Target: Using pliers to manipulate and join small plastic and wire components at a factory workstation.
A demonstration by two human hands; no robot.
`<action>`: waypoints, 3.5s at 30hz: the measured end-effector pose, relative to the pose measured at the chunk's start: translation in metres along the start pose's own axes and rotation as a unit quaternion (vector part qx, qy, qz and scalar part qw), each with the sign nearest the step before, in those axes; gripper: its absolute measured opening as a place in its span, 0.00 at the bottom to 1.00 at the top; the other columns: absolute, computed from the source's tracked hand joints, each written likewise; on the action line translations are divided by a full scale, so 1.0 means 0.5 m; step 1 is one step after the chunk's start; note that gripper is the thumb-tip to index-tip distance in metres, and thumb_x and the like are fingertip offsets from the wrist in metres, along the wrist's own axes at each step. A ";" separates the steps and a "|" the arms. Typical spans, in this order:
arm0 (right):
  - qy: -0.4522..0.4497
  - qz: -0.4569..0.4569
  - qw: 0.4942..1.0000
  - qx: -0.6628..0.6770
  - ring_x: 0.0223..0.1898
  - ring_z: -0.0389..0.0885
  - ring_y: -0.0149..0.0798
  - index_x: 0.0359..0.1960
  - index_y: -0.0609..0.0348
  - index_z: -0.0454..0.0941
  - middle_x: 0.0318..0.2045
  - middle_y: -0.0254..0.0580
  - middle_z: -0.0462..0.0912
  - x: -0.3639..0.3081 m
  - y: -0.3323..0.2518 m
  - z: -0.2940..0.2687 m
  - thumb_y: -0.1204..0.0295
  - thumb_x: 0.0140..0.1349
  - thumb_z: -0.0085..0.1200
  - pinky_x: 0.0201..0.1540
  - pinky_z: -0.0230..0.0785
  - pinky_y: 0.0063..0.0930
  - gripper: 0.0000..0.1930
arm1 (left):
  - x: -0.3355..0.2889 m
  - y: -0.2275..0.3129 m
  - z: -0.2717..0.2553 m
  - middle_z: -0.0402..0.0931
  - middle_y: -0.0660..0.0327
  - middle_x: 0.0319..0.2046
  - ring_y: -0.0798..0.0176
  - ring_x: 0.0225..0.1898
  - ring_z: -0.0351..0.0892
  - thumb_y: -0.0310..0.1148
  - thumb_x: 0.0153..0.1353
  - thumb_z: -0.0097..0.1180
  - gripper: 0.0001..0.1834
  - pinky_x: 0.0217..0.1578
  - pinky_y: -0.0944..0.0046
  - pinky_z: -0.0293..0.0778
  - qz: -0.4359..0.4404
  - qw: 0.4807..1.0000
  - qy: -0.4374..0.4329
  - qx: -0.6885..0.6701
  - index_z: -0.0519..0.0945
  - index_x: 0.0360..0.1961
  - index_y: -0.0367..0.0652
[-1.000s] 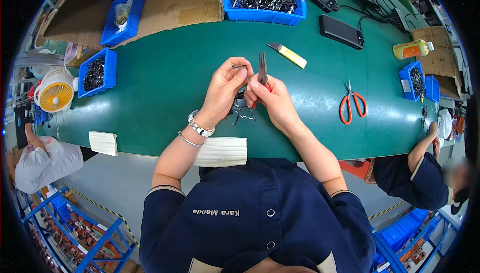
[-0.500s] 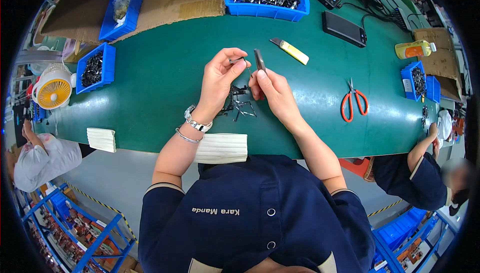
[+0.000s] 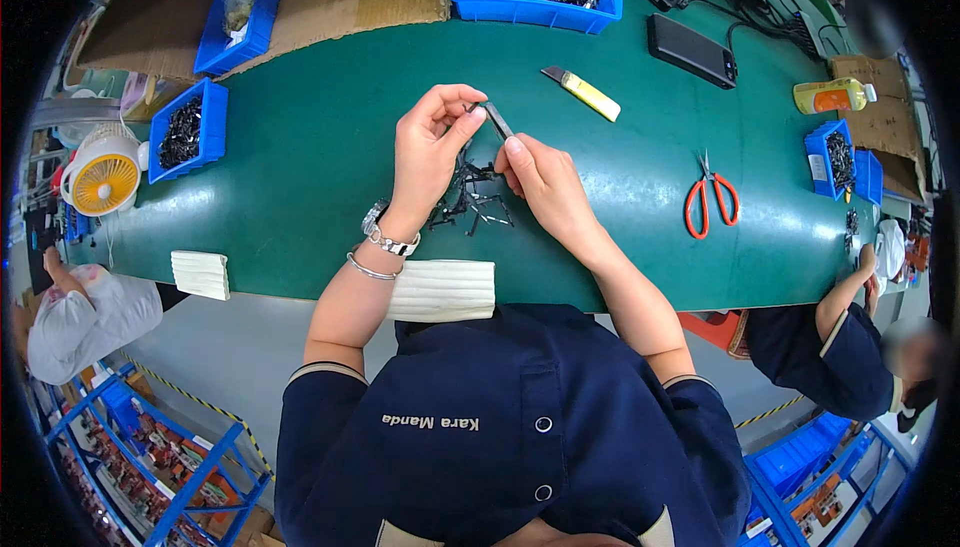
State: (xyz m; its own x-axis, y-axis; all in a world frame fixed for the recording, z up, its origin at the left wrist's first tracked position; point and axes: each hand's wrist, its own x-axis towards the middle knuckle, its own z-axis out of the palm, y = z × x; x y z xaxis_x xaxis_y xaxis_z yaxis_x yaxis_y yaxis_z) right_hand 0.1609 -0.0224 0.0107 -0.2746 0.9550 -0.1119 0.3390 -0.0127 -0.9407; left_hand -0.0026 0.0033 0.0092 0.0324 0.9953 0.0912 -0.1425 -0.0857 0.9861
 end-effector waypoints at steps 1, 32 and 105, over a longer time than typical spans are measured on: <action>0.012 -0.003 1.000 -0.024 0.22 0.73 0.42 0.27 0.62 0.74 0.17 0.43 0.73 0.000 -0.001 0.001 0.58 0.72 0.36 0.27 0.63 0.35 0.22 | -0.001 0.000 0.000 0.74 0.69 0.30 0.79 0.31 0.69 0.22 0.60 0.58 0.07 0.33 0.79 0.66 0.006 1.000 0.002 0.013 0.78 0.40 0.37; -0.014 -0.012 1.000 0.008 0.19 0.67 0.30 0.24 0.62 0.70 0.15 0.35 0.68 0.011 0.011 -0.003 0.58 0.73 0.36 0.23 0.59 0.27 0.23 | -0.011 -0.006 0.012 0.79 0.64 0.32 0.76 0.33 0.74 0.21 0.59 0.58 0.06 0.36 0.75 0.70 0.017 0.998 0.049 0.024 0.78 0.38 0.35; -0.026 0.013 0.998 0.063 0.19 0.65 0.27 0.27 0.63 0.72 0.15 0.33 0.67 -0.002 0.005 0.008 0.58 0.73 0.36 0.23 0.58 0.24 0.23 | -0.007 -0.011 0.001 0.78 0.65 0.29 0.78 0.31 0.74 0.22 0.60 0.58 0.10 0.31 0.78 0.67 0.015 0.998 0.045 -0.032 0.74 0.42 0.38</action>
State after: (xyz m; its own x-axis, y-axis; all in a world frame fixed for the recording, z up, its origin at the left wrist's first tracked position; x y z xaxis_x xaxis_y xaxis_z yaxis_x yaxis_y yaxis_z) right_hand 0.1583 -0.0245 0.0072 -0.3151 0.9372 -0.1496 0.2320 -0.0768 -0.9697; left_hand -0.0012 0.0001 0.0036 -0.0620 0.9927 0.1038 -0.2045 -0.1144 0.9722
